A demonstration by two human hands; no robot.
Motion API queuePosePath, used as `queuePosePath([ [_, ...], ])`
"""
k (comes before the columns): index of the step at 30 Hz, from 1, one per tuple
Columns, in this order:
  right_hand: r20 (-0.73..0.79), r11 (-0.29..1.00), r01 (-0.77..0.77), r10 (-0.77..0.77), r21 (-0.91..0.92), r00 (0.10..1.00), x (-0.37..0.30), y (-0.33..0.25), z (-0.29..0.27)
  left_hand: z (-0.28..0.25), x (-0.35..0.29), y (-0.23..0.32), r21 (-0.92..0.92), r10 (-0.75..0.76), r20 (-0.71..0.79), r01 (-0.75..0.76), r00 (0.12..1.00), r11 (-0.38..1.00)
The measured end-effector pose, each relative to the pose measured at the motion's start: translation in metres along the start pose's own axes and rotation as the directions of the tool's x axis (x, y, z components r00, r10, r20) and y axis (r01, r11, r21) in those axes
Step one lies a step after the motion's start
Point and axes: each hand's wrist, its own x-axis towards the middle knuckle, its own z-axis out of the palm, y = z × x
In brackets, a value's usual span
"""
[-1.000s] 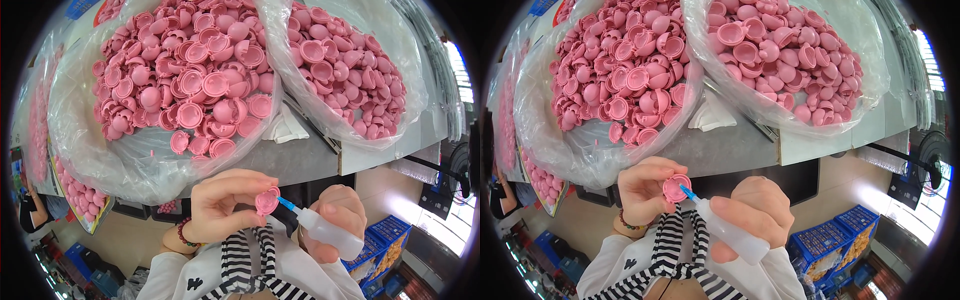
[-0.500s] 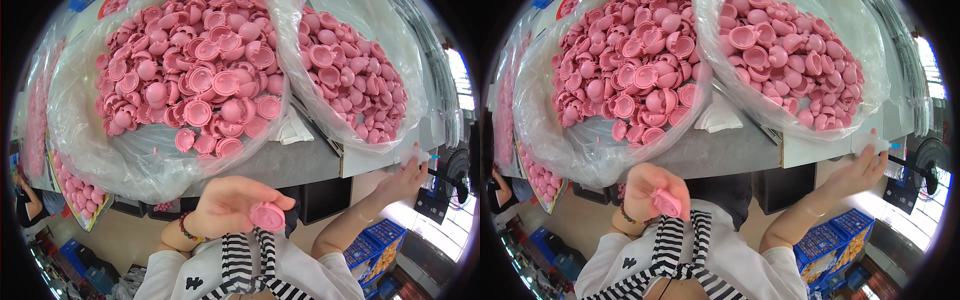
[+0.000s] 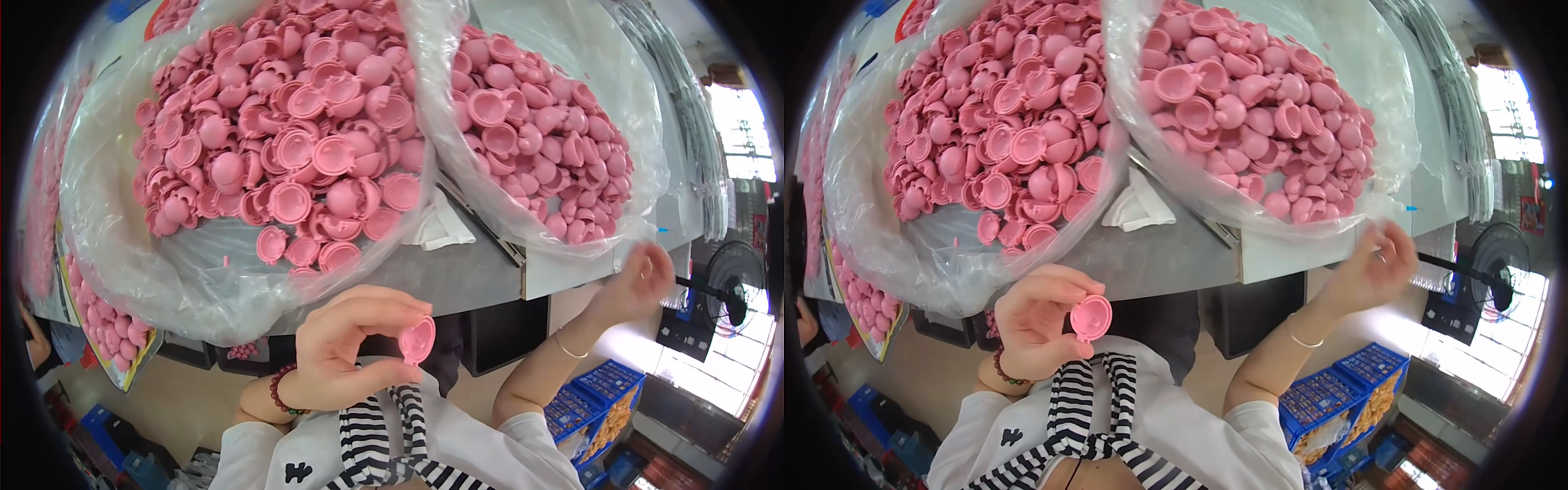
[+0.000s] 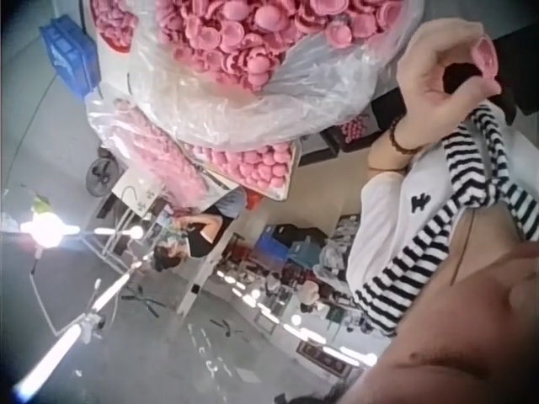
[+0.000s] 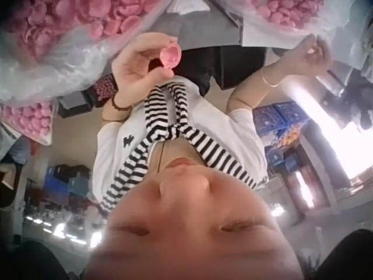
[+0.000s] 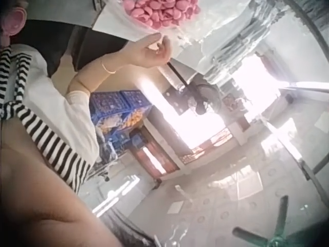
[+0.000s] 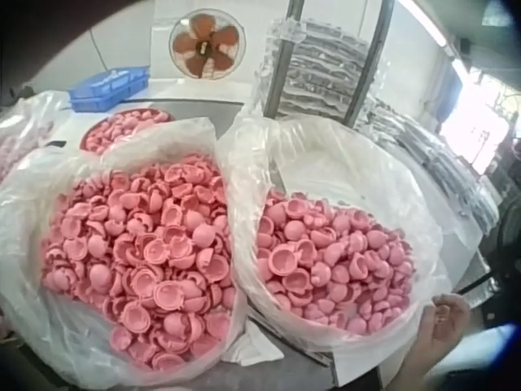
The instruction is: Applying adhesive to small pink plastic toy components and joining them together in a factory setting.
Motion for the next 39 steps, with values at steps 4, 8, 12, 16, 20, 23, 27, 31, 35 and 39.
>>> queuePosePath([
  [4,0.593,0.967,0.254,-0.213,0.016,0.777,0.000,-0.057,0.043,0.000,0.003,0.002,-0.111,0.003,0.038,0.001,0.999,0.994],
  [8,0.725,0.989,0.062,0.052,-0.131,0.687,-0.008,-0.069,0.052,-0.002,-0.001,-0.001,-0.251,-0.093,0.043,0.101,0.995,0.963],
  [12,0.748,0.975,0.203,-0.072,-0.085,0.660,-0.006,-0.072,0.046,-0.004,-0.003,-0.003,-0.329,-0.141,0.014,0.138,0.990,0.934],
  [16,0.586,0.992,0.080,-0.008,-0.096,0.810,-0.019,-0.074,0.046,-0.009,-0.005,0.000,-0.350,-0.159,-0.009,0.146,0.987,0.925],
  [20,0.881,0.861,-0.489,0.113,0.144,0.459,-0.034,-0.118,0.015,-0.011,-0.003,-0.001,-0.365,-0.122,0.003,0.114,0.993,0.924],
  [23,0.979,0.938,-0.340,0.001,0.070,0.206,-0.044,-0.126,0.034,-0.013,-0.003,-0.001,-0.375,-0.114,-0.006,0.104,0.993,0.921],
  [27,0.878,0.987,-0.160,0.071,0.007,0.473,-0.044,-0.128,0.034,-0.012,-0.004,0.000,-0.372,-0.095,0.011,0.092,0.995,0.924],
  [31,0.923,0.999,-0.044,0.025,-0.009,0.383,-0.046,-0.125,0.032,-0.008,-0.003,0.000,-0.352,-0.117,-0.035,0.098,0.993,0.931],
  [35,0.852,0.916,-0.313,-0.056,0.252,0.521,-0.048,-0.125,0.027,-0.006,-0.001,0.000,-0.246,-0.092,-0.019,0.085,0.996,0.965],
  [39,0.781,0.767,-0.402,-0.198,0.500,0.593,-0.055,-0.130,0.022,0.000,-0.002,-0.002,-0.191,-0.129,-0.036,0.119,0.991,0.974],
])
